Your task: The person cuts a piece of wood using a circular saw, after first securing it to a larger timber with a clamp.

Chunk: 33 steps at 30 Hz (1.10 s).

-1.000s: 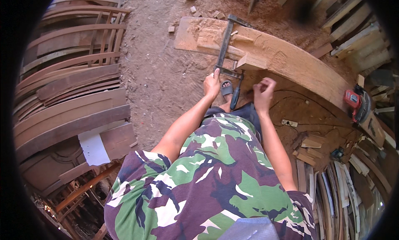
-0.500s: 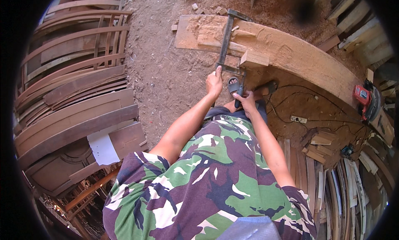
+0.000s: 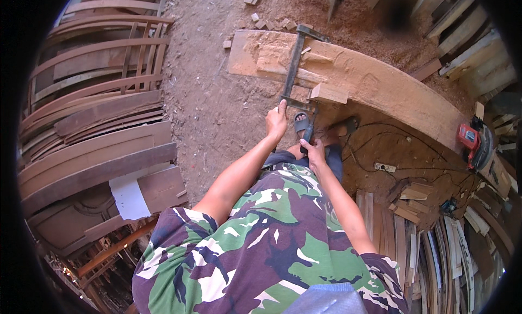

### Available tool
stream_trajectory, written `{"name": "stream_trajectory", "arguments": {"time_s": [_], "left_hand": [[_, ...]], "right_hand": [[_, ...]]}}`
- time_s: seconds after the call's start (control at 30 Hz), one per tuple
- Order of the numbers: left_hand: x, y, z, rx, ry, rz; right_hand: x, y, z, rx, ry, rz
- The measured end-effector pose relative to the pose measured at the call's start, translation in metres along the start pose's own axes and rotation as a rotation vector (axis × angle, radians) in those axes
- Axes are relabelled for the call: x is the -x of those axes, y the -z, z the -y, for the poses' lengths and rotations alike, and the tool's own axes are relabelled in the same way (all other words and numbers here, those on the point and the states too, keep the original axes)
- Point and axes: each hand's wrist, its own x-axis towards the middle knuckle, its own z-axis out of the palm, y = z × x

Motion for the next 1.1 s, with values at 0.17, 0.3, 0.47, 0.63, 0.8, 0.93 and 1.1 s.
{"name": "stream_trajectory", "arguments": {"time_s": [0.17,0.3,0.47,0.63,0.8,0.93,1.1], "left_hand": [[-0.002,0.0,0.001,-0.006,0.02,0.019],[-0.005,-0.003,0.005,0.002,-0.004,-0.014],[-0.01,-0.008,0.007,0.001,-0.026,-0.013],[-0.003,-0.002,0.008,0.022,-0.046,-0.013],[-0.005,-0.002,0.003,0.043,-0.005,0.018],[-0.004,0.0,0.006,0.052,0.033,0.011],[0.0,0.003,0.003,0.022,0.062,0.056]], "right_hand": [[0.008,0.01,-0.005,-0.29,-0.001,0.234],[0.013,0.012,-0.008,-0.513,-0.038,0.31],[-0.002,0.004,-0.011,-0.743,-0.213,0.325],[0.007,-0.04,0.023,-0.067,0.03,-0.12],[-0.038,-0.014,-0.015,-0.572,-0.344,0.271],[-0.014,-0.041,0.004,-0.009,-0.013,-0.221],[-0.017,-0.042,0.014,0.032,0.028,-0.194]]}}
